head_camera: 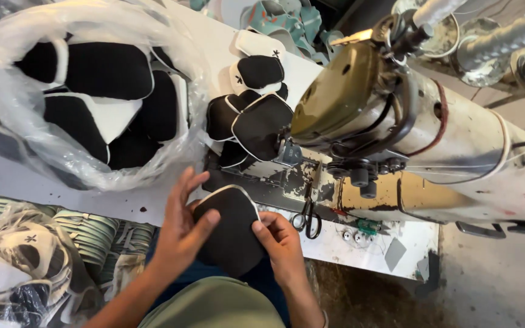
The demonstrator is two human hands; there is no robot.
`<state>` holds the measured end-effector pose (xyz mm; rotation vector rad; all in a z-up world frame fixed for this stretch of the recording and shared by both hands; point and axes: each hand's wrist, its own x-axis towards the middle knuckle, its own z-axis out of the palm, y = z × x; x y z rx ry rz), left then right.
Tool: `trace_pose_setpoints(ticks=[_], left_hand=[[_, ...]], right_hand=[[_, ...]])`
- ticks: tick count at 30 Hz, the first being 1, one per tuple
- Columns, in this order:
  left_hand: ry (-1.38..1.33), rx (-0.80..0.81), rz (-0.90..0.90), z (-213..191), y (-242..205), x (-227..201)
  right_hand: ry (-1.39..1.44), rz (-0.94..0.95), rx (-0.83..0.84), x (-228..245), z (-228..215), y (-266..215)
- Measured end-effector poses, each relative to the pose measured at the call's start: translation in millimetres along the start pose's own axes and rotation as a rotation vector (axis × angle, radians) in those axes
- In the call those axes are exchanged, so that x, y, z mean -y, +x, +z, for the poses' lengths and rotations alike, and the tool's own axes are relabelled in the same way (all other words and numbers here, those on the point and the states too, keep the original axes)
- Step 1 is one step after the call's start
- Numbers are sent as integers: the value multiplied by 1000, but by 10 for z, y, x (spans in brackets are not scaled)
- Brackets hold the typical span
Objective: The person uses a sewing machine to stitch the edges of black and white slipper components. They repeatedly pick up a slipper part, guide it under the needle to sew the perimeter, and then place the finished item on a pile on the table.
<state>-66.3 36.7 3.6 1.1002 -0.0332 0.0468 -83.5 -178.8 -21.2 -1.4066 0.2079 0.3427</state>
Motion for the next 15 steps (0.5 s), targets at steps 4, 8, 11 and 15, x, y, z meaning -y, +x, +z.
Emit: trace_pose_setpoints(ticks=[4, 8, 11, 15], left_hand=[[400, 112, 110, 38, -331, 355], [457, -42, -89, 98, -200, 287], [513, -104, -177, 108, -107, 235], [197, -69, -346, 118, -66, 246]], right_hand=[[127, 36, 4, 83, 156, -39], [-198, -78, -46, 101, 112, -140], [-356, -173, 73, 251, 130, -176], [-79, 28, 65, -9, 25, -129]])
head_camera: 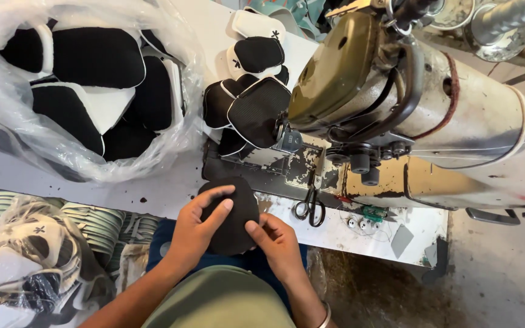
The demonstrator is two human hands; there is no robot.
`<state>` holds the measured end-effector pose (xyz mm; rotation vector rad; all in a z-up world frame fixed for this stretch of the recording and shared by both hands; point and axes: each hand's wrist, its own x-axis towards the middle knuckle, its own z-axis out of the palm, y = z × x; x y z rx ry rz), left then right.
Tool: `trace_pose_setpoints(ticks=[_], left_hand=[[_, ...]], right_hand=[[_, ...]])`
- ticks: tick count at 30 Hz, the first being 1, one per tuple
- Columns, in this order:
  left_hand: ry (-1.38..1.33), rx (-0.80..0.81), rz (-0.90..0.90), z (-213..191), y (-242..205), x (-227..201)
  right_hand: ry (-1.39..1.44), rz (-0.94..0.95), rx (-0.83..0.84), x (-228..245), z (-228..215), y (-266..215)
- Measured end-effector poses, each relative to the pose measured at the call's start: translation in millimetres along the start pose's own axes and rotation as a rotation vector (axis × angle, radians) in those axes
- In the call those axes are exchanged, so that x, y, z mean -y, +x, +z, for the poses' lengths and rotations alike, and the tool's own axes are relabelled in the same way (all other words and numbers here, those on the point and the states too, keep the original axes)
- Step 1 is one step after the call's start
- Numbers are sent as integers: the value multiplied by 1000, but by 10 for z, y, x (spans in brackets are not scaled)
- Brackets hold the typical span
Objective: The person uses a sewing machine to stitch the edges of black and white slipper components. They repeatedly pick up a slipper part, guide it under the needle to sew the perimeter, and then place the finished item on a pile on the table.
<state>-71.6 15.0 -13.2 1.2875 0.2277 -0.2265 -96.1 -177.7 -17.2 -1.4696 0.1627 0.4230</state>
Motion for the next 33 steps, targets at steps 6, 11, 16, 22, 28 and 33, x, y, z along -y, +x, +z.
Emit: trace_pose_setpoints(ticks=[6, 11, 16, 22, 28, 33], left_hand=[[-169, 181, -111, -12, -112, 1], [-96, 211, -171, -108, -129, 60], [92, 347, -34, -138, -164, -79], [244, 414, 271, -66, -140, -109], [287, 382, 340, 198, 35, -217], [317, 142, 436, 565, 201, -316]], right_hand=[[232, 65, -30, -171, -80, 9], [117, -63, 24, -255, -149, -38], [180, -103, -151, 36, -12, -23], [212, -116, -156, 120, -87, -16], [197, -164, -260, 211, -261, 226], [122, -128, -382, 396, -353, 686]])
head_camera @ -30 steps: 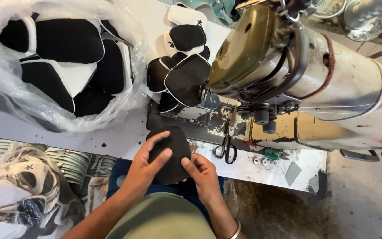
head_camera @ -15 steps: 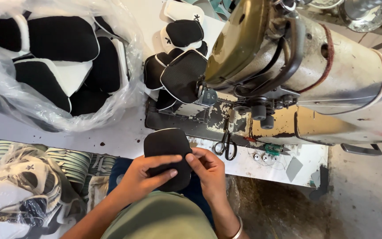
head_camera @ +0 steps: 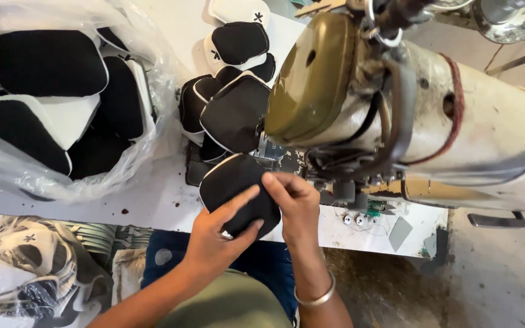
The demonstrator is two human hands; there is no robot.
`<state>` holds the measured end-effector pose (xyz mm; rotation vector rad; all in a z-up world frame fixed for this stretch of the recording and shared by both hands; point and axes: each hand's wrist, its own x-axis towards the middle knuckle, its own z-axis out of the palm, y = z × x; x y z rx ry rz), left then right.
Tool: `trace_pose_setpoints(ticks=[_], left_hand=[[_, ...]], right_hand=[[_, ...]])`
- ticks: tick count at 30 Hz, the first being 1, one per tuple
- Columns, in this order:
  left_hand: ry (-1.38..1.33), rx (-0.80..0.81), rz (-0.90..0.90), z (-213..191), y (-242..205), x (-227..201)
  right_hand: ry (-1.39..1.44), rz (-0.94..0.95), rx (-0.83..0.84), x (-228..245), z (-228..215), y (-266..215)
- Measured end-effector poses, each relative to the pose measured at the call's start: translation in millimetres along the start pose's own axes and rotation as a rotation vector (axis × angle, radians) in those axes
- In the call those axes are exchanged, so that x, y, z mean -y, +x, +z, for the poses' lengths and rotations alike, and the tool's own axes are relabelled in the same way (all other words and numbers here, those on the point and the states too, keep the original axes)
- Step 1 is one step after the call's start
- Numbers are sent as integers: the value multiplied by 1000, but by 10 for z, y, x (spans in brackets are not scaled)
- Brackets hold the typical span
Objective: The person uses a sewing machine to stitch the edges of black and white slipper components. They repeatedly pick up a slipper part, guide it under the needle to sew the perimeter, and then place the finished item on a pile on the table.
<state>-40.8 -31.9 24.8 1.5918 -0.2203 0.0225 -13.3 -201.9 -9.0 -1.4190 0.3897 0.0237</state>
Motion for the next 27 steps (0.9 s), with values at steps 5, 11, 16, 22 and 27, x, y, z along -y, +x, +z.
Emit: trace_pose_setpoints(ticks=[5, 11, 16, 22, 27], left_hand=[[109, -107, -75, -16, 312, -34], [-75, 100, -98, -358, 572, 62], [-93, 299, -181, -583, 772, 58], [-129, 337, -99, -655, 782, 86], [-51, 386, -197, -737, 964, 48]], right_hand=[[378, -60, -30, 145, 322, 320], [375, -186, -76, 124, 373, 320], [124, -227, 164, 141, 253, 163], [190, -224, 136, -31, 199, 67], [245, -172, 118, -32, 248, 98]])
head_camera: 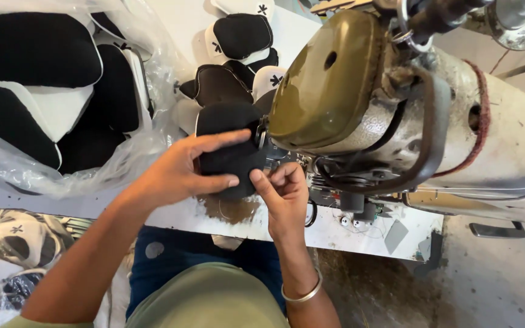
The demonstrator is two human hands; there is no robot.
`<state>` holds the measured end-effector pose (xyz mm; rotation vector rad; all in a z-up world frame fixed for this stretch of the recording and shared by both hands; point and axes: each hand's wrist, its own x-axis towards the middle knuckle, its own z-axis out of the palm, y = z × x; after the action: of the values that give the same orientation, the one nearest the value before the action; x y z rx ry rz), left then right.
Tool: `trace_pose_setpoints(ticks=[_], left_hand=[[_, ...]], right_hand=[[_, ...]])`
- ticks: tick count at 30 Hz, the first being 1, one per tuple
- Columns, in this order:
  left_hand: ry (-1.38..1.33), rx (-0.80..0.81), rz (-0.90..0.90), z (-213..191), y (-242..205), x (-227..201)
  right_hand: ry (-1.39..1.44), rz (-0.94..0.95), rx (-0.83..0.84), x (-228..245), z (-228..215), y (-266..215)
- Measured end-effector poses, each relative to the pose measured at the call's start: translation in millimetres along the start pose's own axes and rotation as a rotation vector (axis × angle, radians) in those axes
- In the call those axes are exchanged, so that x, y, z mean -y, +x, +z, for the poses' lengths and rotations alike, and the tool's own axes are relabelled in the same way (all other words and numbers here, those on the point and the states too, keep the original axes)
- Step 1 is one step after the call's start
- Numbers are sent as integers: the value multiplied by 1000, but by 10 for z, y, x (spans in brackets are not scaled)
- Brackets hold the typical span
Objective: The person uses a sewing machine to stitch the edges of black and white slipper components. They repeatedly pick up a slipper part, guide it under the needle to sew the perimeter, and then place the finished item on a pile on the table.
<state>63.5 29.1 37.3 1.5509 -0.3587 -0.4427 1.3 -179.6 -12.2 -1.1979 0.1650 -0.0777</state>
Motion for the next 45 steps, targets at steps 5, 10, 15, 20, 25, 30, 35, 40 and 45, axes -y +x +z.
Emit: trace_pose_setpoints(ticks=[5, 10, 15, 20, 25, 30, 35, 40, 45], left_hand=[[-48, 66, 21, -121, 164, 1], [28, 108, 91, -190, 293, -63], [43, 116, 24, -229, 378, -143], [-13, 93, 21, -220, 423, -192], [-46, 1, -50, -173, 445, -206], [1, -250, 225, 107, 212, 63], [-34, -586, 194, 648, -182, 271], [-269, -758, 64, 467, -162, 320], [-221, -664, 55, 264, -184, 191]], right_hand=[[38, 17, -36, 43, 79, 79], [26, 23, -82, 42, 106, 139], [17, 35, -116, 72, 144, 160], [30, 61, -151, 93, 170, 172], [10, 70, -197, 110, 209, 194], [-9, 62, -225, 157, 253, 197], [78, 77, -148, 106, 187, 146], [95, 63, -144, 29, 136, 161], [73, 147, -224, 192, 241, 199]])
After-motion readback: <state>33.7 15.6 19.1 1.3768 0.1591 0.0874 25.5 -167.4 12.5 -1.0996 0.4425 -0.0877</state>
